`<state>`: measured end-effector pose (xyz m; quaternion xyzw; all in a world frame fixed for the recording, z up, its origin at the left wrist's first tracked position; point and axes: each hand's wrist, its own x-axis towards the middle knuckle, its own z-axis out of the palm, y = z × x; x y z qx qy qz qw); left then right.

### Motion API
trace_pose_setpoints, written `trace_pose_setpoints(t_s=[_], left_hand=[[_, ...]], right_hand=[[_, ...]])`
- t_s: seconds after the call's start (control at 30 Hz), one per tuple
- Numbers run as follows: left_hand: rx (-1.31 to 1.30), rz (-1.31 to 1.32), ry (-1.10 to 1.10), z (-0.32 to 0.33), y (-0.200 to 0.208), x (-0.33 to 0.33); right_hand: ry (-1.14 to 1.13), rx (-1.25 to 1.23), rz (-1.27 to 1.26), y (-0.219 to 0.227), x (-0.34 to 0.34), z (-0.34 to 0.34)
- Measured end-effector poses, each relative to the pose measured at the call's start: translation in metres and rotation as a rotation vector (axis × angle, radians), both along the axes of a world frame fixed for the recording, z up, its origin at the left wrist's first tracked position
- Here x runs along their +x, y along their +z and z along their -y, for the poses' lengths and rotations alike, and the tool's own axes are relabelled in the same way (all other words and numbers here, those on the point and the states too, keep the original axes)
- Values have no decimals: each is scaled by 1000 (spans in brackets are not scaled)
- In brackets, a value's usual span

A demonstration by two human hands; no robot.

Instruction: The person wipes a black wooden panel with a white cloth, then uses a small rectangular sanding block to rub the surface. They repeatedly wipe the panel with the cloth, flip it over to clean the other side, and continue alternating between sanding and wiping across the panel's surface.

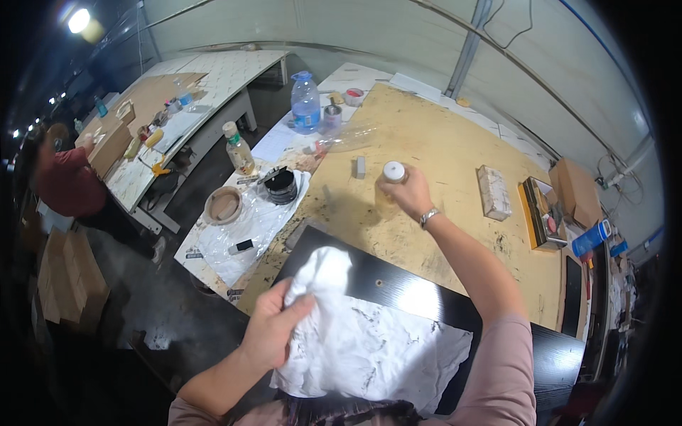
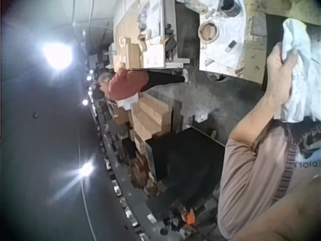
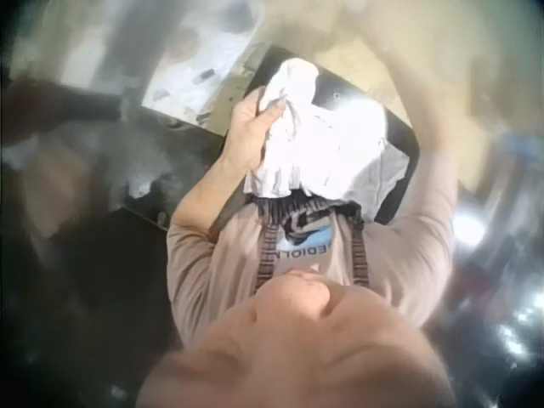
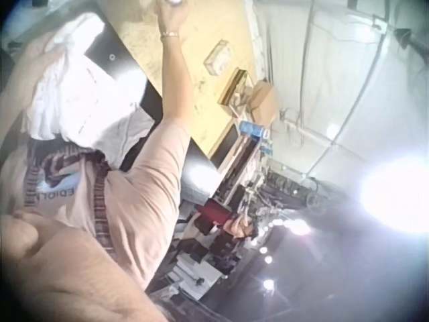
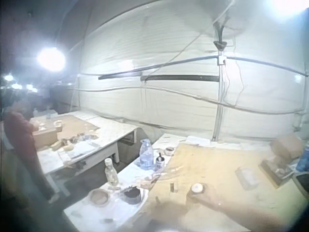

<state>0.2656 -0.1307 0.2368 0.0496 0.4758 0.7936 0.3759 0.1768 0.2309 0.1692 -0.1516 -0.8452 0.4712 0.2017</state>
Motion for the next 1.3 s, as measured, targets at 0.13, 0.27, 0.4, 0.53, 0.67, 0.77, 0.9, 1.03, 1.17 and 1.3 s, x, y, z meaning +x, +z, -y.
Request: trace_pose_setpoints(t_s=[0.13, 0.27, 0.4, 0.53, 0.67, 0.77, 0.9, 1.03, 1.17, 1.3], left_hand=[[-57, -53, 37, -19, -9, -19], [-83, -230, 41, -35, -12, -37], [-149, -413, 23, -51, -8, -37], [-113, -359, -5, -54, -1, -29], [-75, -330, 3, -54, 0, -24], [-82, -322, -7, -53, -3, -22], [-70, -311, 9, -51, -7, -21], [-71, -304, 24, -49, -11, -20], [-39, -289, 29, -47, -11, -20], [-4, -233, 57, -33, 2, -20]], right_hand=[[196, -157, -5, 54, 47, 41], [310, 533, 86, 112, 81, 90], [423, 890, 57, 112, 92, 104], [452, 1057, 83, 109, 95, 110], [455, 1172, 152, 107, 95, 111], [446, 1225, 175, 102, 93, 111], [432, 1273, 185, 99, 90, 111], [419, 1319, 172, 94, 88, 113], [403, 1235, 79, 86, 79, 107], [204, 714, 187, 83, 58, 88]])
